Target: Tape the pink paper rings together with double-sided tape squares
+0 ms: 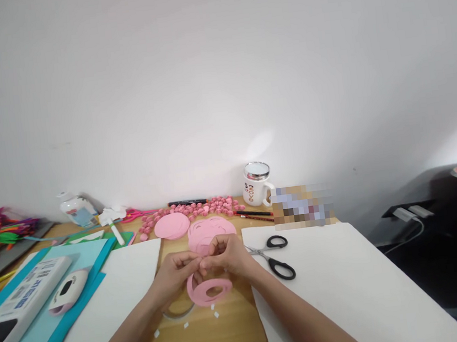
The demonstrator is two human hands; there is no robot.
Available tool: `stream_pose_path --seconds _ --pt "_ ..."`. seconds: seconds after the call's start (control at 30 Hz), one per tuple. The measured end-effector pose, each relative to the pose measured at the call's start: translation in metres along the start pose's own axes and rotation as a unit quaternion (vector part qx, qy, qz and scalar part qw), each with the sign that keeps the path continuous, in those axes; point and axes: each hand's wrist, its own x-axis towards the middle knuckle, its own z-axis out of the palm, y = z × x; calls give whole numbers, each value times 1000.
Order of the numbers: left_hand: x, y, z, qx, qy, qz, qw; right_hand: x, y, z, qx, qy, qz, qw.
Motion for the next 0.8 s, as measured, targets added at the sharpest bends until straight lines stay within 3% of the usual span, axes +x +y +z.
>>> stream_pose_path --seconds 0.4,0.63,0.8 --pt "-2 2 -1 -6 -24 15 1000 -2 -3 5 15 -44 -17 999" --pt "-6 3 3 -79 -86 -36 992 -3 -1 9 27 -56 -53 997" --pt "-9 6 4 -61 -107 -44 991 -7 1 11 51 -93 -48 993"
